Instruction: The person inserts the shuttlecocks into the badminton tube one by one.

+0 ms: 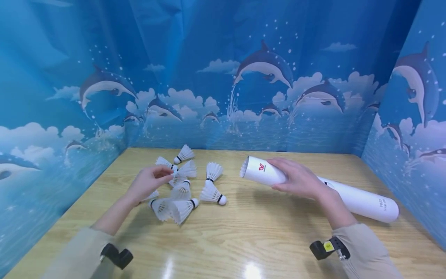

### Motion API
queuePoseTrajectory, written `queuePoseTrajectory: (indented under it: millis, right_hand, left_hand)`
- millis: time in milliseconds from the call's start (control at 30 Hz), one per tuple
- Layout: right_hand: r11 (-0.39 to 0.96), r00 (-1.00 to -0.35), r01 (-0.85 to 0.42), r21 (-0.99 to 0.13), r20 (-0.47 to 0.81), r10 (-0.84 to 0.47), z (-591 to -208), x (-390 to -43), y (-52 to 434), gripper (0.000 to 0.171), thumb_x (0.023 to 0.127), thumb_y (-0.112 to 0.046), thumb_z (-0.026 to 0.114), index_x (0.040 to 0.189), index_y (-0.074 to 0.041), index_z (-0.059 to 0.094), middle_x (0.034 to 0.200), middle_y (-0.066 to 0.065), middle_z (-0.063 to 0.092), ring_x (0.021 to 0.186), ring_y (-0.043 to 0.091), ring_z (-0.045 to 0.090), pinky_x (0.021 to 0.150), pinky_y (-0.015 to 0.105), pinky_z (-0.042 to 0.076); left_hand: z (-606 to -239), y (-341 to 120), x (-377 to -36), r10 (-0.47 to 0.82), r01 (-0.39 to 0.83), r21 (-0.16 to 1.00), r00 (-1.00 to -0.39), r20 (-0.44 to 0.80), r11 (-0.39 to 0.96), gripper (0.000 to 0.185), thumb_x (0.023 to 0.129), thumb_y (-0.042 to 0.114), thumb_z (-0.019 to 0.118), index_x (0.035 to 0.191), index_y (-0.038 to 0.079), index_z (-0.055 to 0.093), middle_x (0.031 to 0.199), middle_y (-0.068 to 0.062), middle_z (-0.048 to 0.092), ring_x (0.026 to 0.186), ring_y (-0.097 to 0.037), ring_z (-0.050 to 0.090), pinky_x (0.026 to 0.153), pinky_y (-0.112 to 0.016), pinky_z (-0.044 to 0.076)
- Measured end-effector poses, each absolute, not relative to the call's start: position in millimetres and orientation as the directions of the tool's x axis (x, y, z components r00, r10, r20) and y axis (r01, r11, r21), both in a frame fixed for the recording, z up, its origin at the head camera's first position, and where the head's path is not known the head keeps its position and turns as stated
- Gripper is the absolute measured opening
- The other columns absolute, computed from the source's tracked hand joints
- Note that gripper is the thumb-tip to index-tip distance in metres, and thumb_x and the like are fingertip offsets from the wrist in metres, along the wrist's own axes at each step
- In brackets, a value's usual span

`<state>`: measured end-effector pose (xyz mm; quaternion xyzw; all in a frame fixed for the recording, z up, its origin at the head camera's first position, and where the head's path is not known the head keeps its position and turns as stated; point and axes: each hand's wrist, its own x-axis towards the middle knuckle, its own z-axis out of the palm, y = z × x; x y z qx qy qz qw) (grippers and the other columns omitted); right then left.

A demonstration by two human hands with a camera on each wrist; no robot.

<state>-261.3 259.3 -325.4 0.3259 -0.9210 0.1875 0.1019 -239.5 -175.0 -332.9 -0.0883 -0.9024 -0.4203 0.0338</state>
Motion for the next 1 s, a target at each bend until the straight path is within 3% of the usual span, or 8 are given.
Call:
queuePoseTrajectory:
  millis: [300,533,1000]
  right_hand:
    - [0.721,-0.774,-0.630,-0.289,0.306,-0.554,-327,-261,263,0.075,0.074,-0.033,0.078,0.136,-0.009,0.043,0.130,0.015,0.049,0.109,0.035,0.052,0.081,0.055,0.045]
    - [0.719,-0.774,-0.631,-0.291,0.309,-0.553,-324,-259,264,0.073,0.076,-0.034,0.076,0.136,-0.010,0.043,0.130,0.016,0.049,0.108,0.036,0.051,0.080,0.057,0.045]
    - [0.707,-0.754,-0.653,-0.272,0.328,-0.570,-327,-261,264,0.073,0.075,-0.034,0.077,0.136,-0.012,0.044,0.129,0.015,0.050,0.108,0.035,0.052,0.080,0.055,0.046]
  left_hand:
    - [-337,-218,-238,0.120,0.179,0.696,-0.984,0.133,0.695,0.033,0.091,0.020,0.060,0.116,-0.001,0.059,0.106,-0.014,0.063,0.097,-0.029,0.058,0.078,-0.041,0.049]
    - [-341,-239,-239,0.144,0.199,0.621,-0.980,0.138,0.758,0.038,0.088,0.023,0.063,0.116,-0.003,0.059,0.101,-0.014,0.062,0.089,-0.025,0.057,0.067,-0.034,0.048]
    - [-359,-258,-247,0.174,0.211,0.558,-0.977,0.119,0.803,0.041,0.084,0.020,0.068,0.117,-0.002,0.059,0.097,-0.015,0.062,0.084,-0.025,0.057,0.065,-0.035,0.046]
